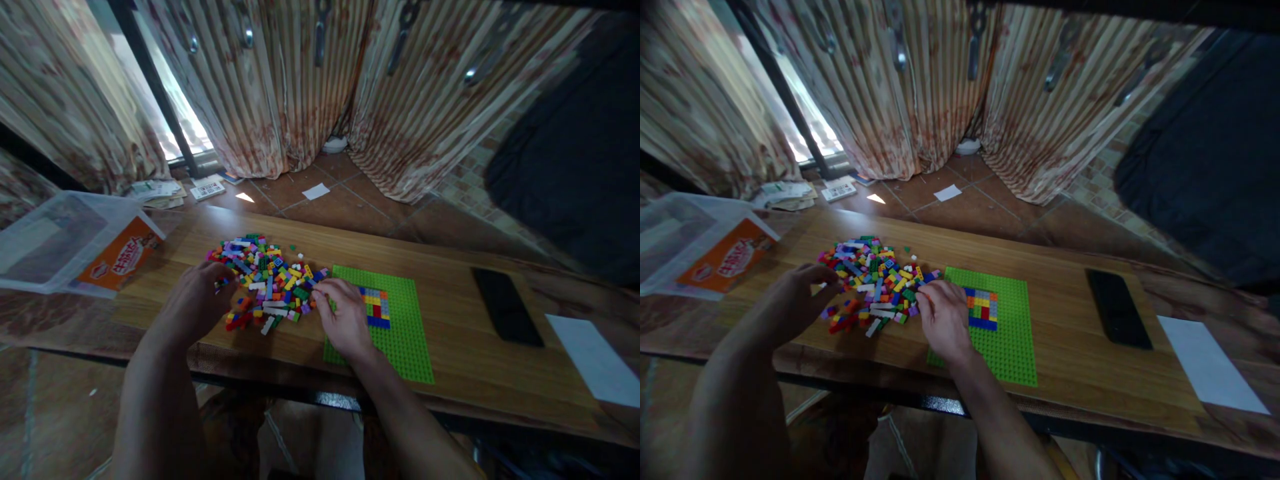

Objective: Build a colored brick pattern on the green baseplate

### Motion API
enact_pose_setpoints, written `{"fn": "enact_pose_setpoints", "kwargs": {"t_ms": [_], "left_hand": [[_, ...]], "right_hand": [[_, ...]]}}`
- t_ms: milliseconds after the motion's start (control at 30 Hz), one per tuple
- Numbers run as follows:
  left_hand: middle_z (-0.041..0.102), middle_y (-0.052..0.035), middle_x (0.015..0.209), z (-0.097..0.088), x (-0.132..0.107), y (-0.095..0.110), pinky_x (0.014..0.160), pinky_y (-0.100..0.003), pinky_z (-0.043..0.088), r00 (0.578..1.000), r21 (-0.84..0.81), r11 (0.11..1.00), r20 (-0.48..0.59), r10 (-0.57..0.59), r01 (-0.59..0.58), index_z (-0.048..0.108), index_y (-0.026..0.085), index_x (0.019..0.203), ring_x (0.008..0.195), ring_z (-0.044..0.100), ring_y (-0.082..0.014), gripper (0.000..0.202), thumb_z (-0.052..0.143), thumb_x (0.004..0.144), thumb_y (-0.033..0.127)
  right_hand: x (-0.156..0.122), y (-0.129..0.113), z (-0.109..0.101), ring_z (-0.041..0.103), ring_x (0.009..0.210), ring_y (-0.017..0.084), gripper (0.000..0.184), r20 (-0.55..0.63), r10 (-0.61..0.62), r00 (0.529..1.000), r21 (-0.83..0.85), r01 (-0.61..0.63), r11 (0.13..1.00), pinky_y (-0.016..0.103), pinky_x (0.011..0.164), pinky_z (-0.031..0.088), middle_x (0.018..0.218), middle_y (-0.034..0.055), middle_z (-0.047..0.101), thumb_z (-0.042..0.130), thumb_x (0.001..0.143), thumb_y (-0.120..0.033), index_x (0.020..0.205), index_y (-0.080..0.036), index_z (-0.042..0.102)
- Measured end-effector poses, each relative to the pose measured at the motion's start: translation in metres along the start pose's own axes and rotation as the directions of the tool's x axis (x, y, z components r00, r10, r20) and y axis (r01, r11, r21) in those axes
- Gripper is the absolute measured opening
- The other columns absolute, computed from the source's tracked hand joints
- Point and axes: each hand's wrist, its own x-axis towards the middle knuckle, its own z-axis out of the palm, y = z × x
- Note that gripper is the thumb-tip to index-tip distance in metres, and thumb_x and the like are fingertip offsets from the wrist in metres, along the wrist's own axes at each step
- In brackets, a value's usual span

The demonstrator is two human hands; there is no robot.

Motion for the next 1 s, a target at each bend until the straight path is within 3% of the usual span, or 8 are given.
{"fn": "enact_pose_setpoints", "kwargs": {"t_ms": [100,200,300,400,500,600,833,1000], "left_hand": [[0.067,-0.0042,0.081,0.000,-0.006,0.032,0.065,-0.027,0.045,0.994,-0.286,0.954,-0.090,0.066,-0.089,0.061,0.018,0.092,0.072,0.060,-0.0174,0.022,0.051,0.086,0.036],[0.066,-0.0012,0.080,0.021,-0.011,0.074,0.067,-0.024,0.045,0.964,-0.554,0.792,-0.091,0.248,-0.256,0.060,0.019,0.088,0.073,0.060,-0.0144,0.015,0.056,0.085,0.033],[0.065,0.0003,0.077,0.053,-0.018,0.109,0.069,-0.024,0.044,0.923,-0.644,0.689,-0.071,0.379,-0.332,0.060,0.020,0.080,0.072,0.060,-0.0131,0.007,0.058,0.084,0.025],[0.065,0.0013,0.074,0.080,-0.025,0.128,0.068,-0.024,0.044,0.909,-0.671,0.668,-0.021,0.416,-0.321,0.059,0.020,0.077,0.070,0.060,-0.0129,0.004,0.062,0.080,0.019],[0.065,0.0011,0.077,0.096,-0.029,0.134,0.069,-0.024,0.044,0.899,-0.675,0.659,-0.014,0.438,-0.332,0.060,0.020,0.080,0.072,0.061,-0.0131,0.006,0.063,0.079,0.016],[0.066,0.0000,0.081,0.102,-0.029,0.137,0.070,-0.024,0.044,0.893,-0.677,0.648,-0.032,0.448,-0.349,0.060,0.021,0.085,0.075,0.062,-0.0135,0.003,0.061,0.082,0.019],[0.067,-0.0008,0.080,0.096,-0.029,0.143,0.070,-0.023,0.046,0.901,-0.709,0.616,-0.063,0.429,-0.343,0.062,0.019,0.086,0.074,0.063,-0.0131,0.005,0.058,0.085,0.023],[0.071,-0.0025,0.084,0.091,-0.025,0.135,0.070,-0.024,0.047,0.895,-0.722,0.619,-0.001,0.446,-0.309,0.069,0.020,0.092,0.076,0.064,-0.0140,0.017,0.053,0.089,0.024]], "right_hand": [[0.006,0.009,-0.019,0.065,0.088,0.019,0.019,-0.098,0.130,0.987,0.148,-0.115,0.982,0.035,0.083,0.049,0.092,0.0048,0.071,0.053,0.092,-0.032,0.091,-0.023,0.069],[0.012,0.023,-0.043,0.065,0.076,0.018,0.021,-0.168,0.364,0.916,0.332,-0.295,0.896,0.033,0.073,0.052,0.083,0.0032,0.072,0.060,0.087,-0.040,0.087,-0.021,0.070],[0.013,0.035,-0.066,0.064,0.071,0.016,0.025,-0.029,0.443,0.896,0.462,-0.381,0.801,0.030,0.068,0.052,0.079,0.0024,0.072,0.065,0.082,-0.045,0.088,-0.021,0.071],[0.008,0.037,-0.083,0.062,0.068,0.014,0.028,0.209,0.371,0.905,0.467,-0.426,0.775,0.028,0.064,0.051,0.078,0.0015,0.072,0.069,0.078,-0.046,0.092,-0.022,0.072],[0.000,0.037,-0.090,0.063,0.071,0.014,0.028,0.390,0.295,0.872,0.446,-0.459,0.768,0.029,0.067,0.052,0.081,0.0011,0.072,0.073,0.075,-0.044,0.093,-0.022,0.073],[-0.008,0.039,-0.093,0.065,0.079,0.016,0.028,0.455,0.270,0.849,0.420,-0.472,0.775,0.032,0.075,0.052,0.086,0.0020,0.072,0.076,0.072,-0.041,0.091,-0.021,0.073],[-0.013,0.046,-0.098,0.058,0.063,0.012,0.022,0.426,0.290,0.857,0.399,-0.465,0.790,0.028,0.064,0.049,0.072,-0.0007,0.067,0.072,0.077,-0.040,0.086,-0.020,0.073],[-0.012,0.047,-0.097,0.063,0.083,0.016,0.015,0.346,0.237,0.908,0.332,-0.355,0.874,0.031,0.078,0.048,0.087,0.0007,0.069,0.067,0.082,-0.036,0.088,-0.023,0.073]]}}
